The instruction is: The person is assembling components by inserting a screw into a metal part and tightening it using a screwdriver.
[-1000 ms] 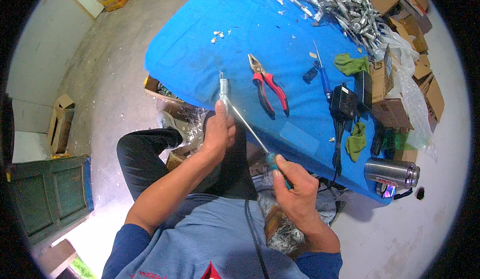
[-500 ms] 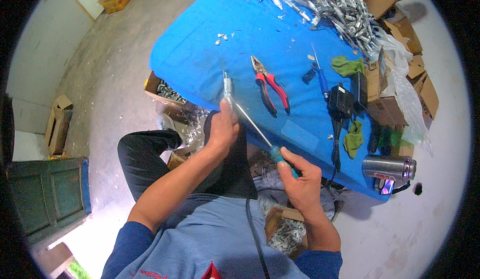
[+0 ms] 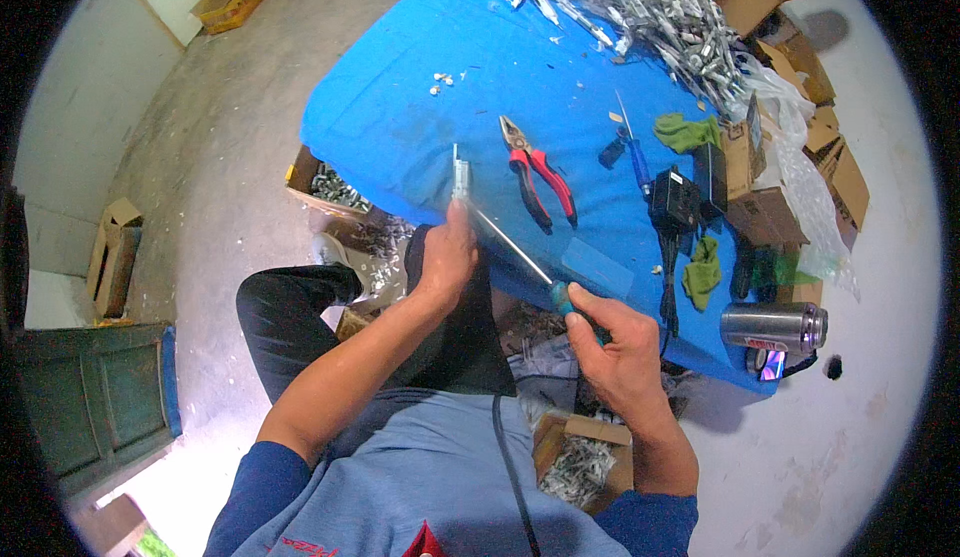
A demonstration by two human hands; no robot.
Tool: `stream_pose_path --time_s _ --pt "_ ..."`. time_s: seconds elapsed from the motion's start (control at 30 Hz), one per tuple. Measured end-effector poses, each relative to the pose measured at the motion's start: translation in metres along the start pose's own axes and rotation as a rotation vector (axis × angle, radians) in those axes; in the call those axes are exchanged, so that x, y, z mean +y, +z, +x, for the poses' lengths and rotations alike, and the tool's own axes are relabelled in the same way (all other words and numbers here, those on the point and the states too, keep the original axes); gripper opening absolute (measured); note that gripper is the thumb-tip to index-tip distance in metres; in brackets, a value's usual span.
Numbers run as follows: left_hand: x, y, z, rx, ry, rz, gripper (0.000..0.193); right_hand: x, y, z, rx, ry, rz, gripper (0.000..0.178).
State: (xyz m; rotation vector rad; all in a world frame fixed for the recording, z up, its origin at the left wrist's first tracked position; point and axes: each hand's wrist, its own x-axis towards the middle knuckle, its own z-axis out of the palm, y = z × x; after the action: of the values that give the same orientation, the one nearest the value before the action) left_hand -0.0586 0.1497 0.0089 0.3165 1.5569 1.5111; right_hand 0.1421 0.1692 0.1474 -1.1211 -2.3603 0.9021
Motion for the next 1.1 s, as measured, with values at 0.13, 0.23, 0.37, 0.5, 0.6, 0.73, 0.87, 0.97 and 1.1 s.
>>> stream_pose_path --time_s 0.13,0.23,0.37,0.5,0.6,0.73,0.87,0.97,1.1 --pt "-0.001 0.002 -0.001 0.003 0.015 0.014 0.068 -0.008 -0.006 0.005 -0.018 0.042 -0.022 0.028" --pt "0.0 0.003 -0.001 0.038 0.021 0.04 0.066 -0.012 -0.003 0.005 -0.005 0.042 -0.014 0.027" --pt "0.0 0.004 0.0 0.058 0.019 0.019 0.064 -0.007 0.009 0.001 0.047 -0.101 -0.108 0.028" --pt "0.0 0.001 0.003 0.04 -0.051 -0.066 0.064 0.001 0.024 -0.005 0.072 -0.208 -0.135 0.03" --pt "0.002 -0.002 0.002 0.013 -0.053 -0.101 0.064 0.014 0.019 -0.003 0.052 -0.196 -0.118 0.03" --pt "0.005 -0.002 0.001 0.018 -0.023 0.008 0.067 0.046 -0.001 0.015 -0.074 0.009 0.049 0.035" --pt "0.005 -0.002 0.003 0.036 -0.009 0.017 0.064 0.064 -0.011 0.032 -0.179 0.252 0.33 0.034" --pt "0.002 -0.005 0.007 0.02 -0.006 -0.027 0.065 0.076 -0.001 0.031 -0.184 0.332 0.498 0.033" --pt "0.007 -0.008 0.005 0.022 -0.016 0.035 0.065 0.086 0.02 0.015 -0.108 0.239 0.412 0.032"
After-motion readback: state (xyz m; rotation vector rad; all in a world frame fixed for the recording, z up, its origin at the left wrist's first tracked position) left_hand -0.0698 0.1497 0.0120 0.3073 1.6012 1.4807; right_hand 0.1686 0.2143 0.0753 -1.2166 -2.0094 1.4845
